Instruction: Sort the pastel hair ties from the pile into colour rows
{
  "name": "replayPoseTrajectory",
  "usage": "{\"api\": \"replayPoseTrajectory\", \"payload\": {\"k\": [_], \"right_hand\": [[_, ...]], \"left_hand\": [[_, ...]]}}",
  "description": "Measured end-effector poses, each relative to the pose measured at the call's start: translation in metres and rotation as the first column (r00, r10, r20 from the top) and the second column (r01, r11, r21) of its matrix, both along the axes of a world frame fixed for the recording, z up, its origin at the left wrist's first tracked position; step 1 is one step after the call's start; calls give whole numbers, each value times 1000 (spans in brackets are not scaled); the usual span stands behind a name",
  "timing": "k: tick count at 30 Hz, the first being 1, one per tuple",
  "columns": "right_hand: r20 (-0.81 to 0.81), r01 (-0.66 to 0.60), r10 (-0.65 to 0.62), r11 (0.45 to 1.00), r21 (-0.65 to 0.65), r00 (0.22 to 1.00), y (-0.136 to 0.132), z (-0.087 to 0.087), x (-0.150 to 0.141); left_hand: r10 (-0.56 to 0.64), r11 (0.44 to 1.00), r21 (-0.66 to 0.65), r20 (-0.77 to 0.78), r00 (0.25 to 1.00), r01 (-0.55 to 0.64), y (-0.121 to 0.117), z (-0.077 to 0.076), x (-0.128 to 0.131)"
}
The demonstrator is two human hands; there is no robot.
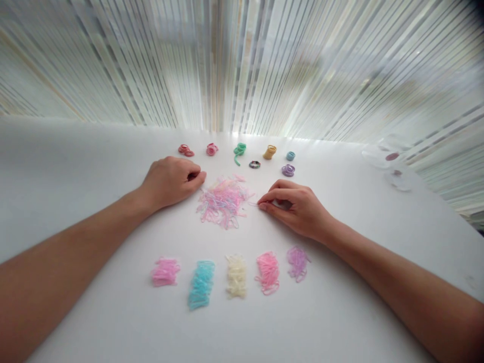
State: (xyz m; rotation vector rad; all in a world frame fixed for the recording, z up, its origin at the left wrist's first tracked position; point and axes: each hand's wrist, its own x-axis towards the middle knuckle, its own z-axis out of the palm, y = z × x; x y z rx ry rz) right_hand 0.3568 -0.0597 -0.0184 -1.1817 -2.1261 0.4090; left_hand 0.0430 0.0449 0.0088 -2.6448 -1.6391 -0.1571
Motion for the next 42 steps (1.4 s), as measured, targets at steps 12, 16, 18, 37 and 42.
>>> {"api": "replayPoseTrajectory", "payload": {"k": [12,16,18,37,42], "right_hand": [[55,-56,54,998,27,997,-4,3,-2],[37,-85,87,995,-53,996,-7,8,-4],[36,-100,103,992,-72,994,-10,9,-5],[113,-179,184,982,-52,976,-9,8,-5],[135,-174,182,982,-66,974,-8,10,-5]], "left_hand": [[9,1000,8,13,1000,-9,1,-2,0],[-14,1000,28,75,997,12,0,-3,0],[-35,999,35,104,994,32,-1,-4,1],[9,1000,7,46,999,-9,-2,0,2],[37,999,-2,14,999,-36,-1,1,2]]}}
